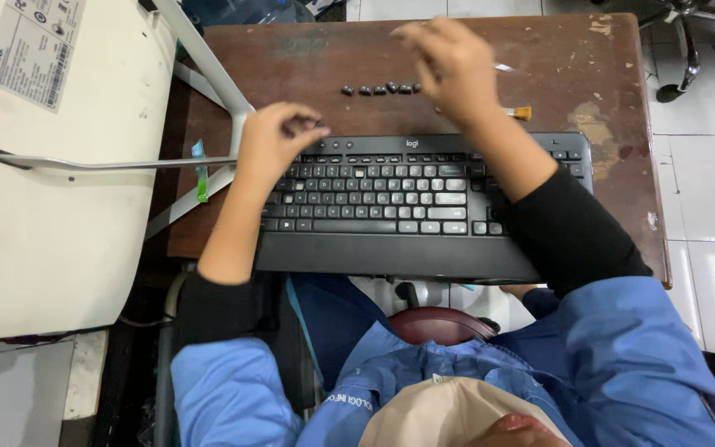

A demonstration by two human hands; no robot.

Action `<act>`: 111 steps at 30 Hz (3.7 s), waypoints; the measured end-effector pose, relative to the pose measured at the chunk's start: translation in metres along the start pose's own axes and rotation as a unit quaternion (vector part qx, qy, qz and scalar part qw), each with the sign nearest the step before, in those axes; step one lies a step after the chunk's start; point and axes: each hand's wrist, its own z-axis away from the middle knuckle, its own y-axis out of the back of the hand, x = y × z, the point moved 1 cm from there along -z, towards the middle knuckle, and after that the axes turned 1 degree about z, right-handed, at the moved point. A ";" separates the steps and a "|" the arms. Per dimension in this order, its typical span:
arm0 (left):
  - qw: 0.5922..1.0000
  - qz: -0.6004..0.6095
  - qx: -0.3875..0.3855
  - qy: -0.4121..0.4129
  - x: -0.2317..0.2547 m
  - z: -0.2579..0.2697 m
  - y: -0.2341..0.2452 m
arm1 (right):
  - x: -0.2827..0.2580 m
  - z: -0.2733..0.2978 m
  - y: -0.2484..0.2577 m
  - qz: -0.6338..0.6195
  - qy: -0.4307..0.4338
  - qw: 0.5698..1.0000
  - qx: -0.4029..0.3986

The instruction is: The person cleans a computer keyboard using a small brush and a metal tool. They remove individual keycaps, clean them, and place them on the table before reattaching them to the keyboard.

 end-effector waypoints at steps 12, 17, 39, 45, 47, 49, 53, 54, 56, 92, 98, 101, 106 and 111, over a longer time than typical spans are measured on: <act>0.972 -0.182 -0.075 0.128 -0.090 -0.112 -0.063 | 0.034 0.015 0.005 0.086 0.007 0.996 0.017; 0.979 -0.132 -0.107 0.115 -0.076 -0.104 -0.053 | 0.041 0.017 0.000 0.074 -0.016 0.993 -0.091; 0.982 -0.175 -0.030 -0.061 0.073 0.063 -0.065 | -0.038 0.115 0.049 -0.009 0.069 0.965 -0.253; 0.988 -0.145 -0.042 -0.019 0.072 0.082 -0.080 | -0.049 0.121 0.056 -0.055 0.040 0.969 -0.237; 0.988 -0.151 -0.032 -0.027 0.068 0.082 -0.083 | -0.045 0.127 0.052 -0.062 0.013 0.970 -0.234; 0.987 -0.159 -0.021 -0.035 0.066 0.083 -0.085 | -0.045 0.130 0.046 -0.069 -0.013 0.971 -0.230; 0.985 -0.168 -0.011 -0.045 0.064 0.083 -0.088 | -0.060 0.133 0.034 -0.042 -0.114 0.981 -0.151; 0.984 -0.172 -0.003 -0.048 0.062 0.083 -0.089 | -0.065 0.134 0.031 -0.022 -0.140 0.981 -0.131; 0.984 -0.168 -0.002 -0.051 0.064 0.083 -0.089 | -0.069 0.140 0.023 0.007 -0.154 0.981 -0.120; 0.984 -0.172 0.000 -0.038 0.077 0.084 -0.086 | -0.070 0.139 0.025 -0.003 -0.172 0.983 -0.064; 0.982 -0.183 -0.010 -0.038 0.080 0.083 -0.088 | -0.071 0.141 0.022 0.007 -0.184 0.979 -0.085; 0.981 -0.191 -0.008 -0.036 0.081 0.083 -0.088 | -0.066 0.137 0.021 0.063 -0.135 0.983 -0.104; 0.978 -0.207 -0.021 -0.030 0.087 0.085 -0.085 | -0.040 0.130 0.021 0.087 -0.061 0.979 -0.172; 0.979 -0.197 -0.055 0.005 0.091 0.082 -0.085 | -0.041 0.129 0.030 0.123 -0.027 0.980 -0.153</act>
